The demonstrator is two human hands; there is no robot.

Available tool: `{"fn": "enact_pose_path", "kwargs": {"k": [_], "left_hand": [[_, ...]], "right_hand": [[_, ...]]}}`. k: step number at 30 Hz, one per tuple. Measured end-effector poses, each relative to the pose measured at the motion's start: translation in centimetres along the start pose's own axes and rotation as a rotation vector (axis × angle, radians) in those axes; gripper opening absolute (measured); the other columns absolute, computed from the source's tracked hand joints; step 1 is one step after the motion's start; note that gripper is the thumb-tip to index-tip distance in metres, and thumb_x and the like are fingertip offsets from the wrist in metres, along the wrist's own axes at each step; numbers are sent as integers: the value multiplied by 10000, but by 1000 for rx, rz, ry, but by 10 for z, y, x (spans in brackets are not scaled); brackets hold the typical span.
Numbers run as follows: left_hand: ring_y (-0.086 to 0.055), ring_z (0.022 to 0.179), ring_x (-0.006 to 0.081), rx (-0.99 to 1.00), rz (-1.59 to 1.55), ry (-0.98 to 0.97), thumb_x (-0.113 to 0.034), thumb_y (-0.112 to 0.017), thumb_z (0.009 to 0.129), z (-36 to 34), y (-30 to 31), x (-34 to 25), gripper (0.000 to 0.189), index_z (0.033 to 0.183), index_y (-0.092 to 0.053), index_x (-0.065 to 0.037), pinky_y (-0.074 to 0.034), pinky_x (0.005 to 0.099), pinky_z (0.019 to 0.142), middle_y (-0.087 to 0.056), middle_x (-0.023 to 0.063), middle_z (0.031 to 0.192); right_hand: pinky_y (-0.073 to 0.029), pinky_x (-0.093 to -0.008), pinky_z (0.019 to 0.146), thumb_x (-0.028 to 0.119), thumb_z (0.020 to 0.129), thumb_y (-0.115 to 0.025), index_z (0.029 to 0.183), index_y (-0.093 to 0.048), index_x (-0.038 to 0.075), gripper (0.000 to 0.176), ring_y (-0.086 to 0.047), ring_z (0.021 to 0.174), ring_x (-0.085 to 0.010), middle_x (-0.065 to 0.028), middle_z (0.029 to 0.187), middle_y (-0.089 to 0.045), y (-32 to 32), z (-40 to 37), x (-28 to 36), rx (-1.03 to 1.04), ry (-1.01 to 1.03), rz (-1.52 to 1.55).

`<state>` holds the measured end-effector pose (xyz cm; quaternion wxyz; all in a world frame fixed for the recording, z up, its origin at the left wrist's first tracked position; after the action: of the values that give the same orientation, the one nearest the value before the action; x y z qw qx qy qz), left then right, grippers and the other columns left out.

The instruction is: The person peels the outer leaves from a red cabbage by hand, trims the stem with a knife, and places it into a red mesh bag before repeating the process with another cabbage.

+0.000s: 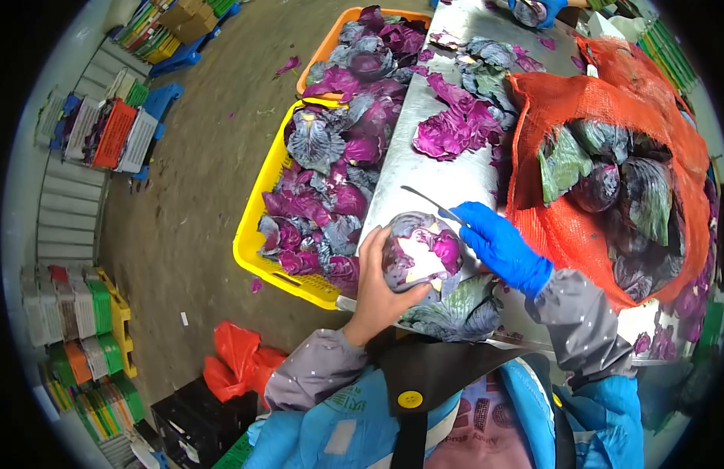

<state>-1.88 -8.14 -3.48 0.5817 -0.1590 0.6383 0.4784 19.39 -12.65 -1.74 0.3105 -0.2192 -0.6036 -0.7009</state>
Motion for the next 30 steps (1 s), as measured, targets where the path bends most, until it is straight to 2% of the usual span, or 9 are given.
{"fn": "enact_pose_path", "kwargs": {"k": [2,8,10,12,16,19,22,26,30], "left_hand": [[-321,1291,398,14,3,-27,-256,-835,635,8,-5,-7,983,1401,-272,-5,-316,454,1053,-249,256,1396],[-387,1224,353,-114,97,-42,-251,-832,611,20,-19,-16,906,1336,-353,5,-345,443,1024,-361,205,1293],[-397,1212,350,-132,170,-71,-256,-834,603,24,-21,-18,887,1319,-377,-1,-360,441,1010,-370,199,1275],[-391,1220,352,-103,145,-94,-262,-835,601,30,-21,-16,886,1318,-381,-4,-360,438,1010,-368,198,1279],[-399,1203,355,54,115,-109,-292,-829,622,29,4,0,874,1318,-384,-9,-369,431,1016,-337,208,1306],[-383,1220,342,-124,-115,111,-268,-853,610,23,17,22,928,1337,-342,-1,-363,417,1021,-331,206,1289],[-376,1224,353,-127,72,-39,-264,-856,607,19,3,-1,940,1342,-331,-3,-347,432,1023,-336,211,1293],[-369,1232,386,-162,85,-20,-249,-852,593,26,-8,-6,976,1355,-297,7,-329,458,1029,-336,231,1300],[-433,1176,371,-174,204,-50,-236,-839,595,32,-15,-17,952,1333,-302,38,-350,450,1003,-419,234,1245]], "right_hand": [[-464,-362,871,148,948,-495,1330,-500,82,388,-551,1049,-319,-156,1142,-547,4,-10,22,52,-166,73],[-505,-417,670,195,941,-480,1359,-468,195,418,-634,828,-325,-137,1108,-561,-4,-3,16,123,-355,-231],[-493,-447,658,225,937,-485,1288,-517,143,362,-637,816,-339,-170,1050,-600,-11,8,-8,32,-272,-249],[-491,-467,687,264,920,-508,1161,-562,63,319,-629,822,-368,-217,965,-627,-8,20,-34,14,-461,-303],[-486,-461,703,300,905,-523,1014,-596,7,321,-618,794,-409,-245,872,-635,-28,-6,-85,102,-465,-149],[-469,-470,717,338,913,-540,1007,-582,-16,369,-609,844,-422,-239,871,-635,-18,-17,-57,127,-849,352],[-483,-422,680,361,914,-549,1053,-562,-7,393,-618,822,-374,-213,848,-629,-27,-40,-76,38,-532,-21],[-492,-373,685,176,927,-514,1353,-467,154,428,-616,809,-326,-154,961,-573,19,-24,5,-246,-330,-89],[-496,-393,680,82,894,-496,1417,-409,242,554,-613,809,-328,-134,1034,-535,19,-16,45,-96,-271,31]]}}
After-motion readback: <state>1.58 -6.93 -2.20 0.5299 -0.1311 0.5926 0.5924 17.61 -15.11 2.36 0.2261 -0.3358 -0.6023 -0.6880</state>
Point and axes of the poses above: each hand's wrist, its own z-axis towards the middle knuckle, its own y-axis out of the back of the hand, x = y × z, the point moved 4 cm from there along z, towards the middle knuckle
